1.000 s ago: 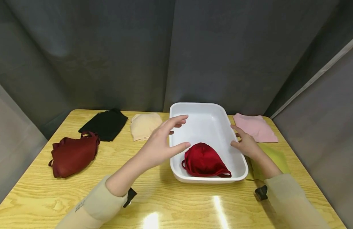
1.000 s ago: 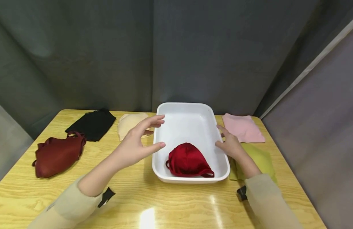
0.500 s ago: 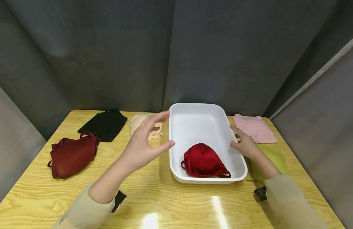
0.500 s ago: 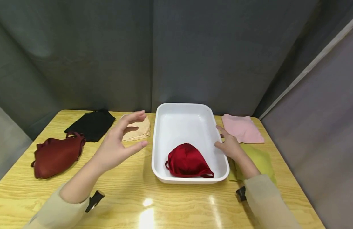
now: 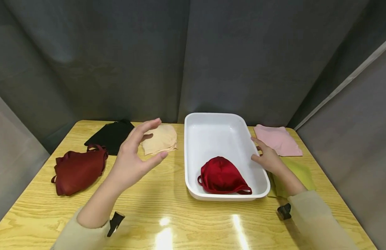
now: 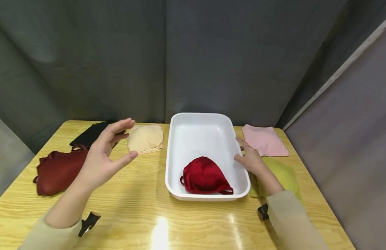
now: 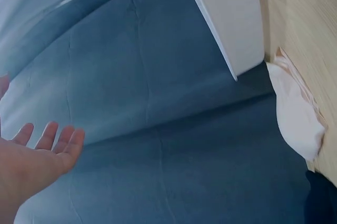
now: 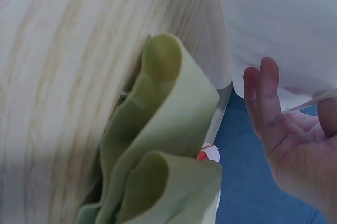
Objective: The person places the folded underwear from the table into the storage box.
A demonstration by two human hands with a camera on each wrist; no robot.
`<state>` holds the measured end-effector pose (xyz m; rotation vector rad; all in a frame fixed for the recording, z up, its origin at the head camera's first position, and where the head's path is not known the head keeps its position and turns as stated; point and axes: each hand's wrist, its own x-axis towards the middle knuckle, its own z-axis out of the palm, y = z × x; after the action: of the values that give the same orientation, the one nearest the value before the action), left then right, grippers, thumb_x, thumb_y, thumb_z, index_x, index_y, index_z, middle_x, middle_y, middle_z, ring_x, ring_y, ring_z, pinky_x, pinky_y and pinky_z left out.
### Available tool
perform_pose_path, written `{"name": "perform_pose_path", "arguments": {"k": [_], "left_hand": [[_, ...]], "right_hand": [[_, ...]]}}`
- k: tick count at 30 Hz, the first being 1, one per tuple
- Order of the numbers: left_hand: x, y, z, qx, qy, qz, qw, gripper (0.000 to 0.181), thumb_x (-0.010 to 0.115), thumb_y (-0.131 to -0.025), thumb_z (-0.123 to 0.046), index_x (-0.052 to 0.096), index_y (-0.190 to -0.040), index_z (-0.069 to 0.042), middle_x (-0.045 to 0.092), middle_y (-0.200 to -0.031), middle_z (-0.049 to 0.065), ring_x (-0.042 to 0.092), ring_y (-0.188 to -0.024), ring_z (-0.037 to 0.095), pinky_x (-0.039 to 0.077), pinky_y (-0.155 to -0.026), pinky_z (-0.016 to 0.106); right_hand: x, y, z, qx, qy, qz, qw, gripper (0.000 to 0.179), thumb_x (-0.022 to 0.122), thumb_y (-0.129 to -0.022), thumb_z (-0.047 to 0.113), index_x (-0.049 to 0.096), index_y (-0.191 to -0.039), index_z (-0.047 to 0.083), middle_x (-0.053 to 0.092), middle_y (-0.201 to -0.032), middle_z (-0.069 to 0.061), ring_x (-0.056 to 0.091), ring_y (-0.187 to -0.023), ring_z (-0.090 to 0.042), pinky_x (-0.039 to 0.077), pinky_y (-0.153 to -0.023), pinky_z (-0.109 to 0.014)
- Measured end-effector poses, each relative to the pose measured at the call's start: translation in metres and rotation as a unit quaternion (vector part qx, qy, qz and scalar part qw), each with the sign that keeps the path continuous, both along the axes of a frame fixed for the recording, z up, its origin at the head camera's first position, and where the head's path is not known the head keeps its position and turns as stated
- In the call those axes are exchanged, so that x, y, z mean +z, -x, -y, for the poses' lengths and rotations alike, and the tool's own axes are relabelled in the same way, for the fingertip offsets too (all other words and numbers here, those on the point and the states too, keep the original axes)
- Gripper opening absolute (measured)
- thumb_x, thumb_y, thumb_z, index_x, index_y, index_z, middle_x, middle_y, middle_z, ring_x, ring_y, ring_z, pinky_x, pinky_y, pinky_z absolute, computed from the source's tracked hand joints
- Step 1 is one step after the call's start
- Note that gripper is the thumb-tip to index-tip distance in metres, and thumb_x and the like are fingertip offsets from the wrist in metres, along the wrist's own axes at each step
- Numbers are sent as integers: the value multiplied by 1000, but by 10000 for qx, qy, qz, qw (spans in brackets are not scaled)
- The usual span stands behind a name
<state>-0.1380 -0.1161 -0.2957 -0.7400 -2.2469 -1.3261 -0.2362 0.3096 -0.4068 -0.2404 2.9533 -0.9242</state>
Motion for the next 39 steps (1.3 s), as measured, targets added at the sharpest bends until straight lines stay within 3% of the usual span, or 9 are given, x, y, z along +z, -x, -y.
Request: {"name": "perform_pose_path", "arguments": {"k": [8,13,19,26,30,35,37,39], "left_hand": [[-7,-2,20,239,-166,-373,9989,75,78,-73,1,46,-139,-13,48,-138,3,44,-125,16,38,-102,19],[-15,-2,32,609,-61,-411,9973,77,78,-72,4,45,-140,-13,46,-139,3,41,-127,11,36,-103,17],[-22,0,50,771,-207,-451,9958,82,76,-70,11,42,-141,-11,44,-142,5,38,-130,9,34,-104,16],[-33,0,73,1282,-169,-180,9914,84,75,-71,11,40,-143,-14,40,-146,2,37,-129,2,33,-101,9],[-38,0,86,1532,-51,-238,9879,85,76,-70,10,41,-143,-13,41,-145,4,34,-132,2,31,-103,9],[-44,-3,100,1957,96,22,9806,81,77,-75,2,40,-144,-21,40,-146,-2,36,-125,-7,30,-99,5],[-47,-3,106,2139,169,200,9765,80,77,-77,-4,39,-144,-25,39,-146,-5,38,-124,-7,30,-99,5],[-50,-3,112,2300,243,411,9720,78,76,-79,-10,37,-144,-29,38,-147,-7,40,-128,3,30,-102,8]], "right_hand": [[-2,1,0,25,-3,22,10000,70,58,-85,9,26,-147,3,52,-122,-33,61,-88,-34,56,-75,-44],[-4,2,-2,22,-10,12,10000,70,59,-85,9,27,-147,4,52,-122,-33,60,-87,-32,56,-74,-42],[-4,2,-1,-2,-12,23,10000,70,59,-85,9,27,-147,3,52,-122,-33,60,-84,-30,56,-73,-41],[-1,1,1,-36,-11,105,9999,71,58,-86,10,25,-148,5,51,-124,-32,59,-89,-34,55,-78,-45],[-1,1,1,-36,-30,111,9999,71,58,-86,11,25,-148,5,51,-124,-32,59,-90,-35,55,-78,-45],[-2,1,0,-26,0,81,10000,70,58,-86,10,26,-148,4,51,-123,-32,60,-89,-34,56,-77,-45],[-3,1,0,-27,4,83,10000,70,58,-86,10,26,-148,5,51,-123,-32,60,-89,-34,55,-78,-45],[-3,1,0,-42,-7,110,9999,71,58,-86,10,25,-148,5,51,-124,-32,59,-90,-35,55,-78,-46]]}}
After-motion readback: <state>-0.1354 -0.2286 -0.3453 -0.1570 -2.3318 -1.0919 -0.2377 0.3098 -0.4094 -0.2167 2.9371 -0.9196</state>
